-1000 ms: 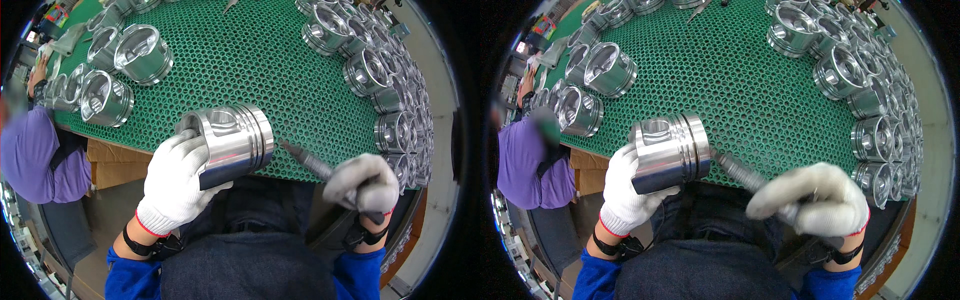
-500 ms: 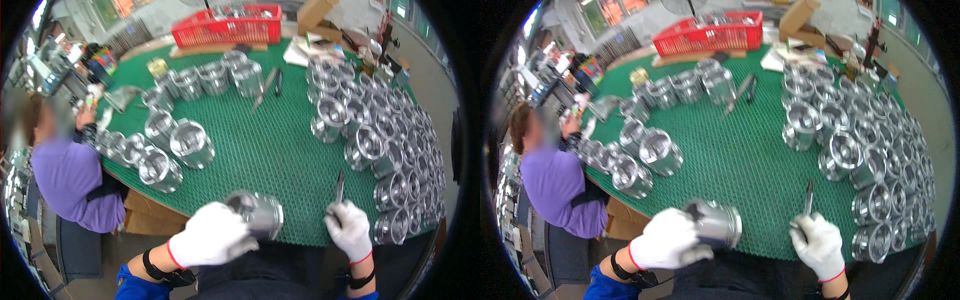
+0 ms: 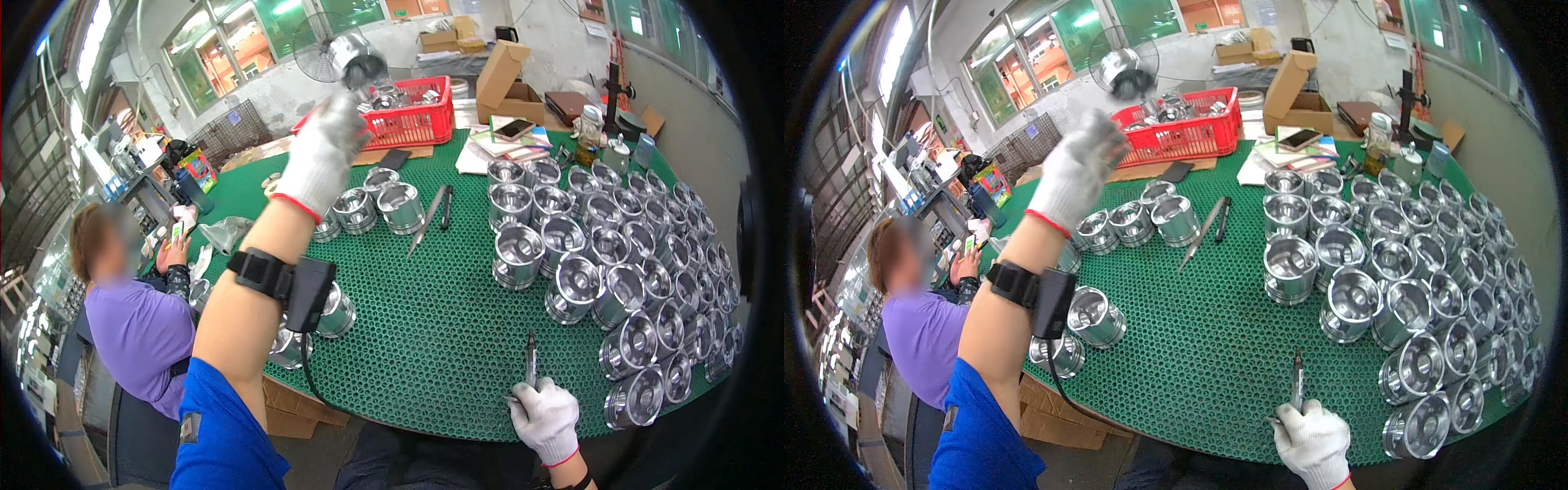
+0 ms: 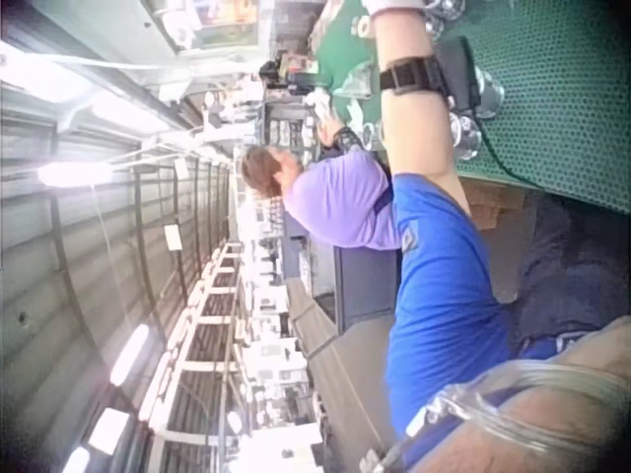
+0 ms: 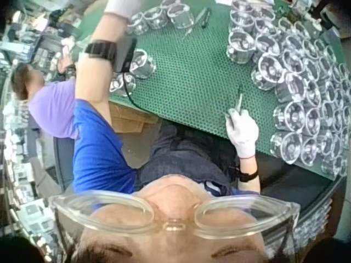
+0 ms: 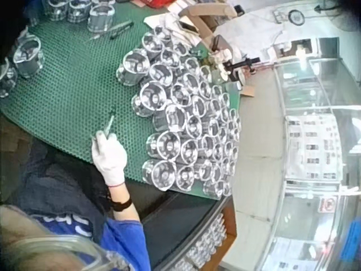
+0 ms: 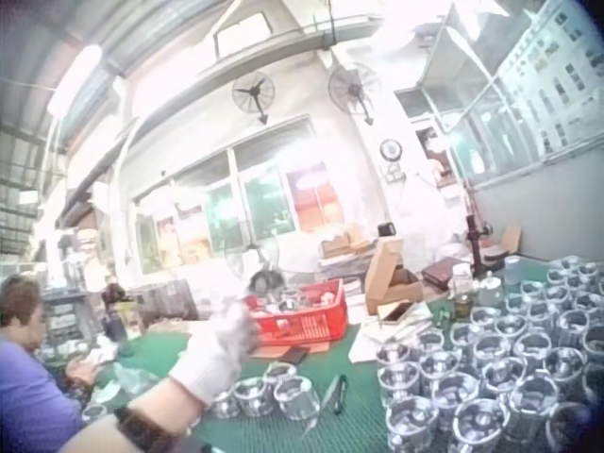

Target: Inspecting and marking metal pistons with a marker on a fabrication floor.

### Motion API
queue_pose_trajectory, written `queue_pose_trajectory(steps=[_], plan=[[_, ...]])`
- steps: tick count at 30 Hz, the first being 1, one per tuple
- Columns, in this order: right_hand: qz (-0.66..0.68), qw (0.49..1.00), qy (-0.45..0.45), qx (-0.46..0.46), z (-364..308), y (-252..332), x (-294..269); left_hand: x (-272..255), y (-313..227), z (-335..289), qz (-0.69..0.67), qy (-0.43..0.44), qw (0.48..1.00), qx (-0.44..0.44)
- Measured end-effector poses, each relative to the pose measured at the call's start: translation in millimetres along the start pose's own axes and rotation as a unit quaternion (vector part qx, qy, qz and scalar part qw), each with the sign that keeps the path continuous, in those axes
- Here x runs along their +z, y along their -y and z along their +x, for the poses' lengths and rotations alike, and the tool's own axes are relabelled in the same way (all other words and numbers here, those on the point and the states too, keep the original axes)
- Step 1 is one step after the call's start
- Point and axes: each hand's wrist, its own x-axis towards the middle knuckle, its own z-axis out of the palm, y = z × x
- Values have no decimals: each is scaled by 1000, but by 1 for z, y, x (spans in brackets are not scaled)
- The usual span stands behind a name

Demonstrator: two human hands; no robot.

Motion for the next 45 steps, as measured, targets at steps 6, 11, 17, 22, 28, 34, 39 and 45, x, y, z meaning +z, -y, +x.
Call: queue_pose_trajectory(steps=[6, 11, 17, 22, 28, 34, 39, 45], plan=[[8, 1000, 11, 9, 7, -1, 1, -2, 139, -35, 566, 273, 774, 78], [34, 999, 23, 23, 7, 1, -5, -17, 199, -7, 666, 112, 715, 180], [21, 999, 5, 26, 2, 3, -7, -29, 196, 0, 759, 141, 585, 249], [19, 999, 28, 17, -4, -6, -1, -21, 142, -93, 644, 313, 615, 330], [1, 1000, -1, 8, 6, -2, 4, -47, 65, -219, 538, 429, 663, 295], [-9, 1000, -14, 9, 3, 4, 6, -67, 86, -248, 496, 419, 680, 340], [-6, 999, -35, -6, -2, 3, 13, -103, 140, -238, 426, 388, 715, 396], [-16, 999, -33, -8, -5, 6, 9, -137, 147, -294, 280, 245, 926, 68]])
